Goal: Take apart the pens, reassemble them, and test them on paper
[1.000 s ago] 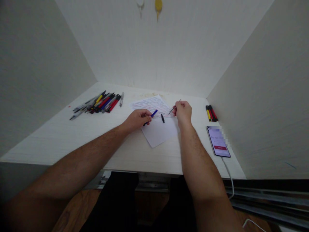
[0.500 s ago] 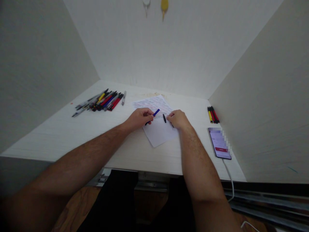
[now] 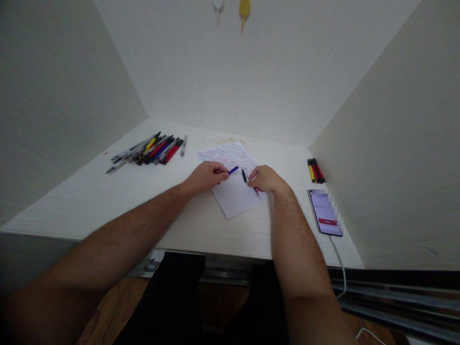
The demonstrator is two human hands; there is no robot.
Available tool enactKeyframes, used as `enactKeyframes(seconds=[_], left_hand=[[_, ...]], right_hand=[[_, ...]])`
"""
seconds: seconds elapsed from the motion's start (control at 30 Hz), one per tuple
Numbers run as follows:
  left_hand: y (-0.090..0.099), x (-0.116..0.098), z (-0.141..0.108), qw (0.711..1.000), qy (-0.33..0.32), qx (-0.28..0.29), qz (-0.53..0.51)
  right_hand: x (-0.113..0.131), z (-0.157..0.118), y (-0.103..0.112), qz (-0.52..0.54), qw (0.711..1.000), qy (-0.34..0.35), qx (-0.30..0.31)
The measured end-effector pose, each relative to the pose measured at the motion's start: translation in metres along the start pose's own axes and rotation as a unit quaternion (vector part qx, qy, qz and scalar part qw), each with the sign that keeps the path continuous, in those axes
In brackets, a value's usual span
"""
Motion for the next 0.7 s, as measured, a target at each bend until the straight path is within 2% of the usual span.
enactKeyframes(seconds=[0.13,0.3,0.43,0.7], left_hand=[[0.003,-0.004,-0.004,0.999,0.018,0.015,0.045],[-0.002,0.000,-0.005,0.994,0.065,0.074,0.038],[-0.005,0.000,-0.006,0.992,0.068,0.093,0.041],[-0.007,-0.002,-0.011,0.982,0.108,0.154,0.005]], right_hand=[[-0.003,0.000,-0.002,0.053,0.998,-0.010,-0.012],[-0.008,0.006,-0.004,0.016,1.000,0.001,0.007],[-0.009,0.007,-0.003,-0.013,1.000,0.013,0.011],[-0.002,0.000,0.001,0.012,1.000,0.003,0.020]])
Point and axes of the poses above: each hand's wrist, its own z-axis towards the middle knuckle, its own y-axis out of the back of the hand, x = y × z, the point moved 5 cm from there along z, towards the middle knuckle, and after that the axes turned 15 degrees about y, right-handed, at the moved point
